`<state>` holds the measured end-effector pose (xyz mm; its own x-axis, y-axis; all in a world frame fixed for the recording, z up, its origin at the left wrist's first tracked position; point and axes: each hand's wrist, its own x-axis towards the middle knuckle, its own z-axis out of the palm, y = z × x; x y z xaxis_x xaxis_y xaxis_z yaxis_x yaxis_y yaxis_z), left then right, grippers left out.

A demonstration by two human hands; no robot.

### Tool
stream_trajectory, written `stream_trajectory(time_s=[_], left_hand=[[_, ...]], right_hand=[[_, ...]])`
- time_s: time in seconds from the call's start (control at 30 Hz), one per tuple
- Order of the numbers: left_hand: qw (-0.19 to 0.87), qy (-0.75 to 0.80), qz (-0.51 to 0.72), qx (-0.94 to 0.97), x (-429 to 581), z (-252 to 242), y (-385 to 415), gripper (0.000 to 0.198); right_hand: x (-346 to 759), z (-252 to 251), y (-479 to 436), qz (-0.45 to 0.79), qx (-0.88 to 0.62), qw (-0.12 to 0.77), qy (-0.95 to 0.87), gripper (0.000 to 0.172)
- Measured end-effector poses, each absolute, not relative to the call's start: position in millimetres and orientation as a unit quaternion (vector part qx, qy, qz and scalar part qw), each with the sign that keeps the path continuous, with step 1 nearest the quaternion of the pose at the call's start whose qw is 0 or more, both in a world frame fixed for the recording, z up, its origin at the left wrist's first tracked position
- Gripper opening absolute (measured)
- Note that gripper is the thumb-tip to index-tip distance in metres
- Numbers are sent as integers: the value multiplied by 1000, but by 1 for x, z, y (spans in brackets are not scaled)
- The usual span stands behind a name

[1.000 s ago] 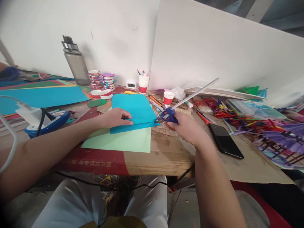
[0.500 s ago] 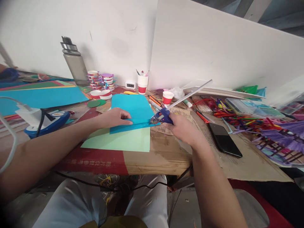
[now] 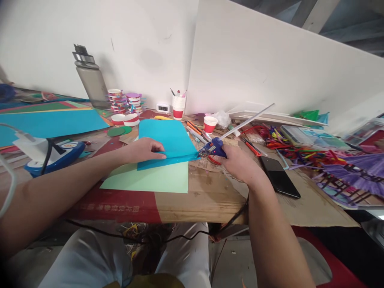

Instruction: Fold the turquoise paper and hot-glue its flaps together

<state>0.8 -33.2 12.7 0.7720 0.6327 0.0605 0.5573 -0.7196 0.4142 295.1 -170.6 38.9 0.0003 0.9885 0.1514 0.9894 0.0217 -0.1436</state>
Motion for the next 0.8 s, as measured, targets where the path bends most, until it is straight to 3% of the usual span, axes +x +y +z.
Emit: stream_trajectory(time_s=[0.17, 0.8], left_hand=[[186, 314, 104, 925, 0, 12, -32, 38], [192, 333, 98, 918, 1, 11, -32, 37]], right_hand=[[291, 38, -168, -45, -718, 84, -689, 23], [279, 46, -172, -3, -706, 90, -703, 27]])
